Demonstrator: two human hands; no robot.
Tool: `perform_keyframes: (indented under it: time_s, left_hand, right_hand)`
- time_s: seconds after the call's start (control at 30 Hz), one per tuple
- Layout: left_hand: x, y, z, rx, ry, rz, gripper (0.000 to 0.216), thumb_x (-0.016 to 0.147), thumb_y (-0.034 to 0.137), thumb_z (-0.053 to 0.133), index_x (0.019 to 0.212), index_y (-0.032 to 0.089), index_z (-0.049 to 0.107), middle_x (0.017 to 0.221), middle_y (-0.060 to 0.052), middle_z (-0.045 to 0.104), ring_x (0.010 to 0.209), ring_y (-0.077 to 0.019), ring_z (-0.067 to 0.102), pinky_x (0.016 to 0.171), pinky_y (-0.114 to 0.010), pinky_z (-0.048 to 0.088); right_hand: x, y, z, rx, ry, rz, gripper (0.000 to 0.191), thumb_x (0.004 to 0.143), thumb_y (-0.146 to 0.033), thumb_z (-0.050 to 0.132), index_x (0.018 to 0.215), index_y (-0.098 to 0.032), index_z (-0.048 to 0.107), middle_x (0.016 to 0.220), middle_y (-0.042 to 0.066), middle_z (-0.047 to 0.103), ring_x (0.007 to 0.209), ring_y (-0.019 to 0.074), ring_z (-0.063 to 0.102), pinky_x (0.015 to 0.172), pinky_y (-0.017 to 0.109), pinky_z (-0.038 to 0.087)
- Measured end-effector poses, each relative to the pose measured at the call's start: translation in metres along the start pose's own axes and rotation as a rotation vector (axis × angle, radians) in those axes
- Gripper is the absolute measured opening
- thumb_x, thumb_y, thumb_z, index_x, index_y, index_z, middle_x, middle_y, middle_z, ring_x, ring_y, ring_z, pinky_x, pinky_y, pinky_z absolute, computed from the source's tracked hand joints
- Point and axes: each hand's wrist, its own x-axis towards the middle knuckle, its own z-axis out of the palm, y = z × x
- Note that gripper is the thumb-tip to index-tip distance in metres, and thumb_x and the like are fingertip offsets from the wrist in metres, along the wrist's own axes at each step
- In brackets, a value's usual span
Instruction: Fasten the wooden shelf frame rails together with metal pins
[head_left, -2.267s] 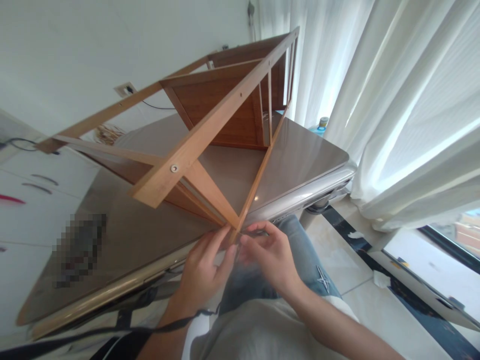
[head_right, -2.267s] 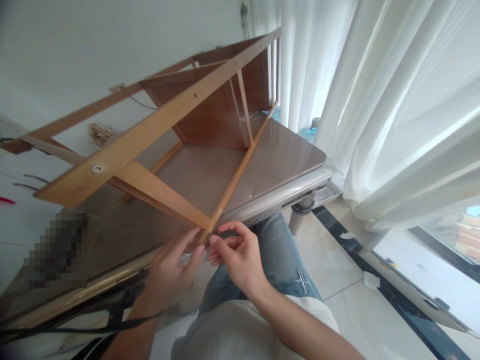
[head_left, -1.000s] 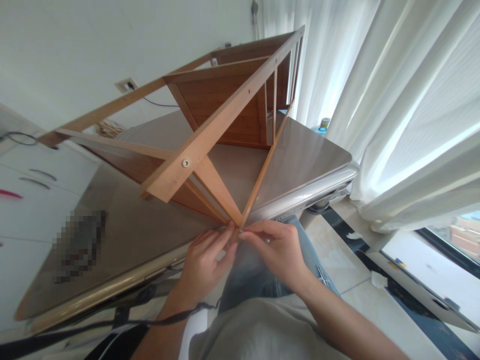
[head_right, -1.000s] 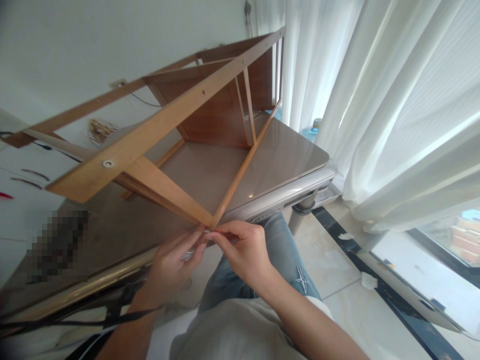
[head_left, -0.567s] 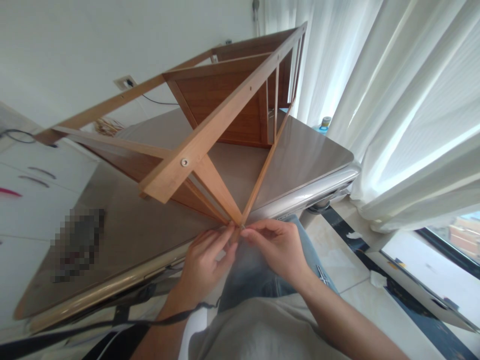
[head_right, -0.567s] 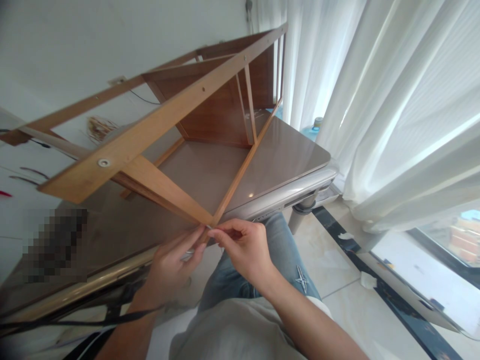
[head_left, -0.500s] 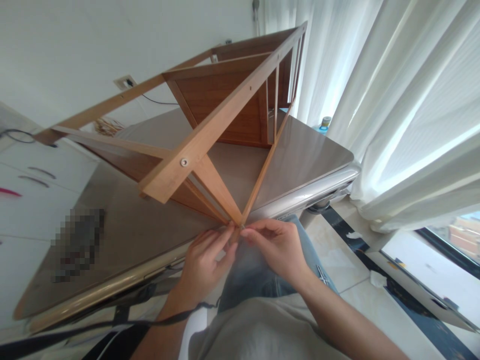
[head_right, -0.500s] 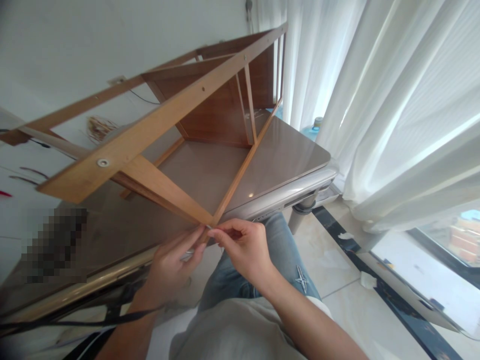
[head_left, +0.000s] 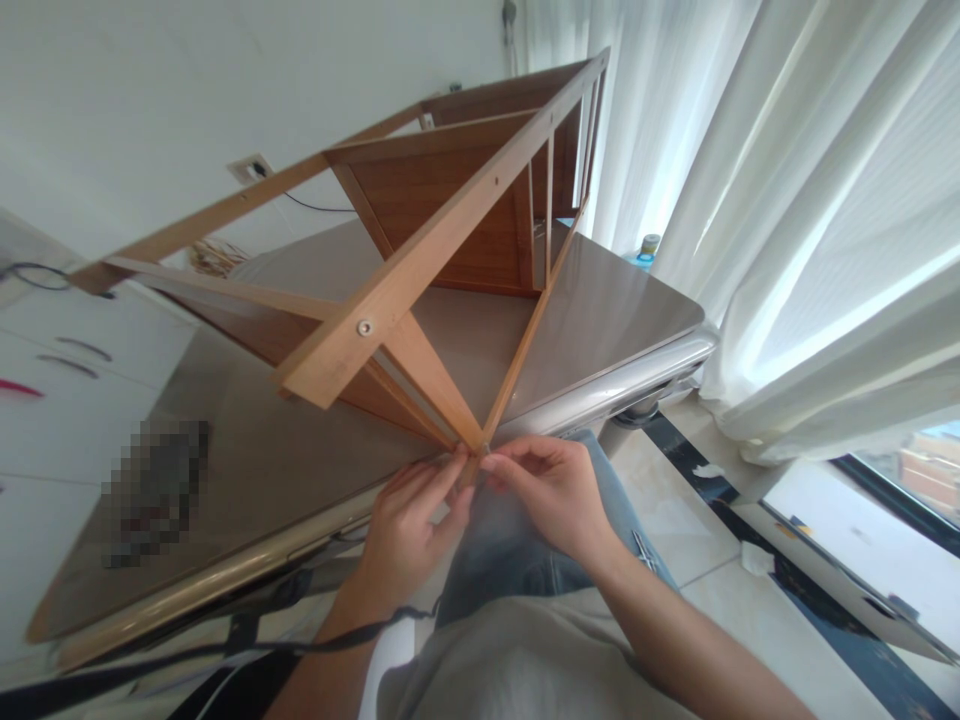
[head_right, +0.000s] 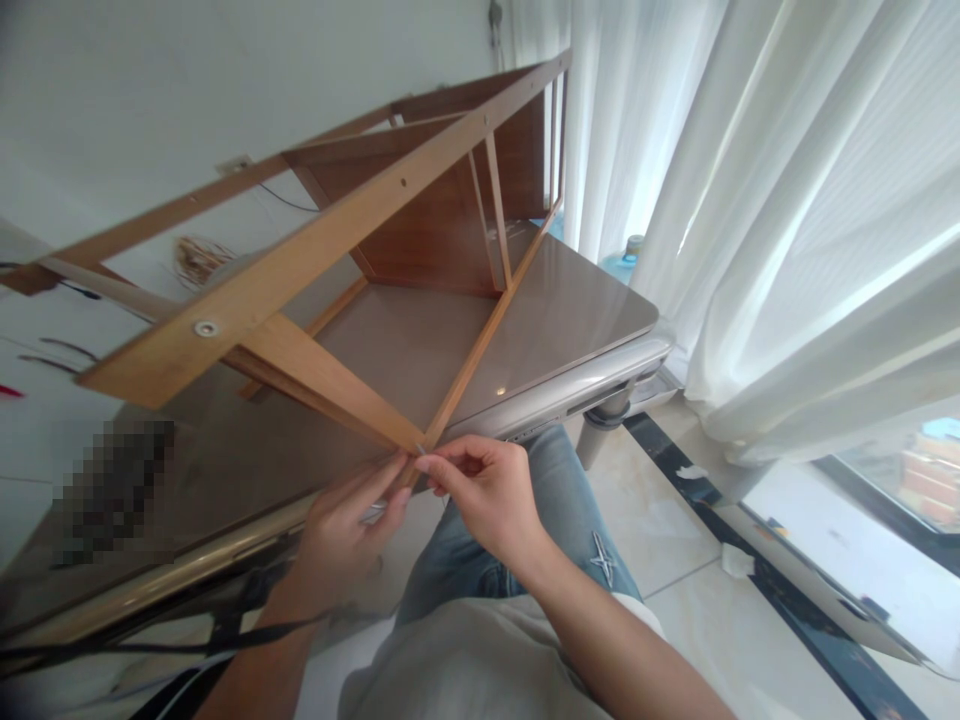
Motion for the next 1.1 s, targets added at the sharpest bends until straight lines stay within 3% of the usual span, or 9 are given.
perform_keyframes:
  time_s: [0.9,1.1]
  left_hand:
    - [-0.0001,-0.0004,0.0014,-0.019,0.016,0.008,0.044,0.095,0.016,0.062,0.139,0.015,0.059,0.111,-0.012,0.076,0.1,-0.0225,0.072,0.091,-0.035,0.053]
    - [-0.0029,-0.0027,0.0018,-0.026,0.011,0.003,0.047,0.095,0.016,0.063,0.142,0.016,0.057,0.112,-0.012,0.076,0.103,-0.0229,0.071,0.094,-0.036,0.052]
  right_hand:
    - [0.0005,0.0014,0.0004,0.012,0.006,-0.008,0.026,0.077,-0.043,0.086,0.075,-0.018,0.078,0.063,0.003,0.074,0.056,0.0149,0.068,0.054,0.022,0.054]
    - [-0.0036,0.0031,-0.0001,-0.138,0.013,-0.17,0.014,0.085,-0.035,0.079,0.085,-0.021,0.078,0.077,0.002,0.078,0.067,0.0161,0.073,0.062,0.022,0.058]
